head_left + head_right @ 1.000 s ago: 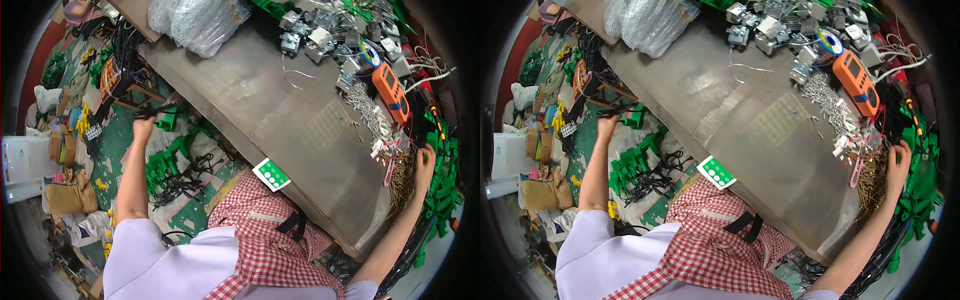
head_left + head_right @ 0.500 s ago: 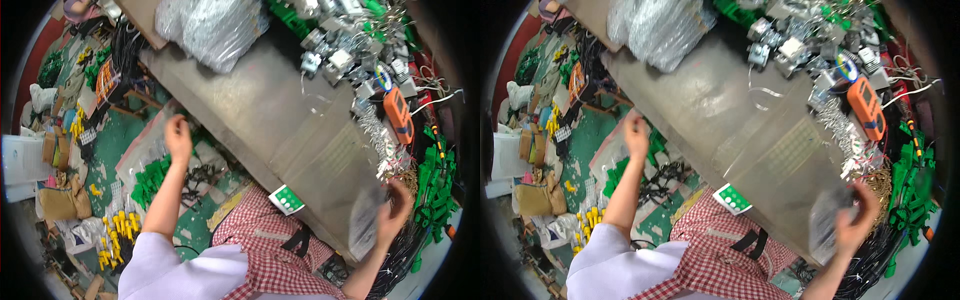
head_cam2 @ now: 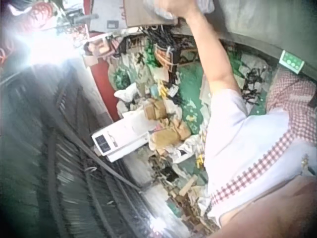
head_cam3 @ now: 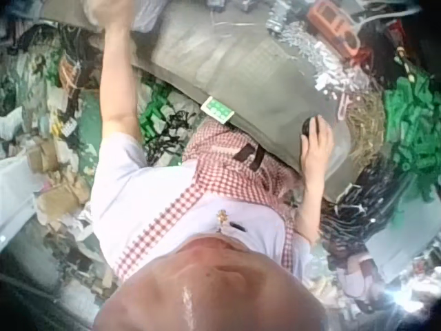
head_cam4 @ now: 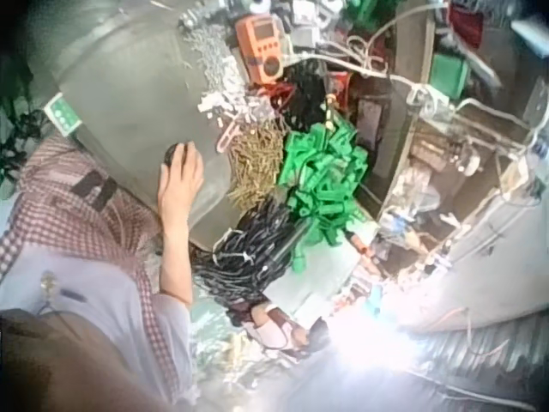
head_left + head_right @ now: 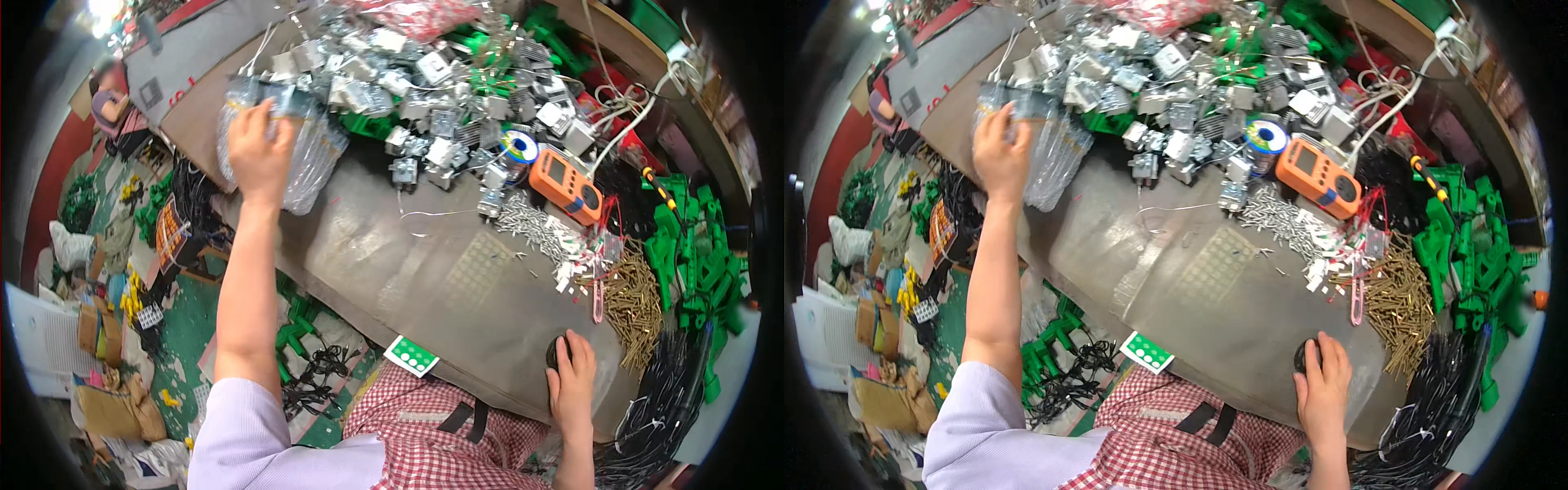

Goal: Assembling an electronic tool by placing components into a green plastic housing and using an electric screwdriver.

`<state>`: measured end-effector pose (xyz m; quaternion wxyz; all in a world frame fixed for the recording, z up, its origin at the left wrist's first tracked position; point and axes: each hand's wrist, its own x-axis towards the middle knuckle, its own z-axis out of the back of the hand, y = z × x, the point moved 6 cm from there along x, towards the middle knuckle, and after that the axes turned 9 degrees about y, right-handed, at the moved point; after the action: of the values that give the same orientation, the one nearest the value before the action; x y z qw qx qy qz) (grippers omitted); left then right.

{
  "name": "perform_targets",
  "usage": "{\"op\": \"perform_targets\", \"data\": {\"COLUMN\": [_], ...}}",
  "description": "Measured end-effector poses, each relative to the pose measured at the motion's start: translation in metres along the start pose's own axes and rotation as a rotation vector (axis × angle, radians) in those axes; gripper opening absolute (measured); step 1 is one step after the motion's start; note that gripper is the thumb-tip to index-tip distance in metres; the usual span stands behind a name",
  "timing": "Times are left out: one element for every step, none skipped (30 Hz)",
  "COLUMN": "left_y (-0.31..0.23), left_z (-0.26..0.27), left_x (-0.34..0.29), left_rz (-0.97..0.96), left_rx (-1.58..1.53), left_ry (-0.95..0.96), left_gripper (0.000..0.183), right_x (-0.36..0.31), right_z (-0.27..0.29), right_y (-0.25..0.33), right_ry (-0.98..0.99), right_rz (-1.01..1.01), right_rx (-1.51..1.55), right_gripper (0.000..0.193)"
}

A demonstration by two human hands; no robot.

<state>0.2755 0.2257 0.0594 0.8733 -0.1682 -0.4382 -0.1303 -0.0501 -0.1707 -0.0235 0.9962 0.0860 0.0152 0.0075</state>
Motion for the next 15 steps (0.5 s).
{"op": "perform_targets", "data": {"left_y": [0.005, 0.005, 0.007, 0.0, -0.017, -0.046, -0.083, -0.12, -0.157, -0.187, -0.21, -0.228, -0.243, -0.259, -0.26], "left_z": [0.006, 0.009, 0.019, 0.024, 0.027, 0.035, 0.039, 0.044, 0.045, 0.043, 0.04, 0.038, 0.038, 0.038, 0.023], "left_x": [0.0, -0.001, -0.006, -0.01, -0.019, -0.029, -0.039, -0.051, -0.067, -0.09, -0.115, -0.138, -0.155, -0.172, -0.19], "left_rz": [0.021, 0.004, 0.036, 0.069, 0.016, -0.033, -0.197, -0.358, -0.568, -0.644, -0.705, -0.765, -0.874, -0.982, -0.992], "left_rx": [0.014, 0.011, -0.041, -0.104, -0.137, -0.165, -0.193, -0.214, -0.353, -0.394, -0.557, -0.727, -0.688, -0.657, -0.613], "left_ry": [-0.063, -0.061, -0.13, -0.2, -0.173, -0.146, -0.063, 0.02, 0.108, 0.299, 0.398, 0.501, 0.617, 0.731, 0.986], "left_gripper": [0.032, 0.032, 0.031, 0.03, 0.03, 0.03, 0.03, 0.031, 0.032, 0.034, 0.036, 0.038, 0.039, 0.041, 0.048], "right_x": [-0.004, -0.006, -0.009, -0.009, -0.008, -0.006, -0.007, -0.009, -0.01, -0.01, -0.01, -0.012, -0.014, -0.014, -0.016], "right_z": [-0.001, -0.002, -0.003, -0.003, -0.003, -0.001, -0.001, -0.001, 0.0, 0.001, 0.001, 0.0, 0.0, -0.001, -0.003], "right_y": [-0.002, -0.002, -0.002, -0.002, -0.001, -0.003, -0.004, -0.006, -0.006, -0.006, -0.008, -0.008, -0.01, -0.013, -0.019], "right_ry": [-0.008, 0.008, 0.026, 0.019, 0.021, 0.026, 0.033, 0.035, 0.036, 0.039, 0.048, 0.026, 0.009, -0.01, -0.023], "right_rz": [-0.013, -0.022, -0.032, -0.049, -0.05, -0.047, -0.042, -0.052, -0.053, -0.052, -0.067, -0.04, -0.023, -0.015, -0.015], "right_rx": [0.012, 0.039, 0.067, 0.073, 0.076, 0.08, 0.091, 0.096, 0.103, 0.109, 0.108, 0.141, 0.169, 0.196, 0.223], "right_gripper": [0.055, 0.056, 0.056, 0.056, 0.056, 0.056, 0.055, 0.055, 0.055, 0.055, 0.055, 0.055, 0.055, 0.055, 0.055]}}
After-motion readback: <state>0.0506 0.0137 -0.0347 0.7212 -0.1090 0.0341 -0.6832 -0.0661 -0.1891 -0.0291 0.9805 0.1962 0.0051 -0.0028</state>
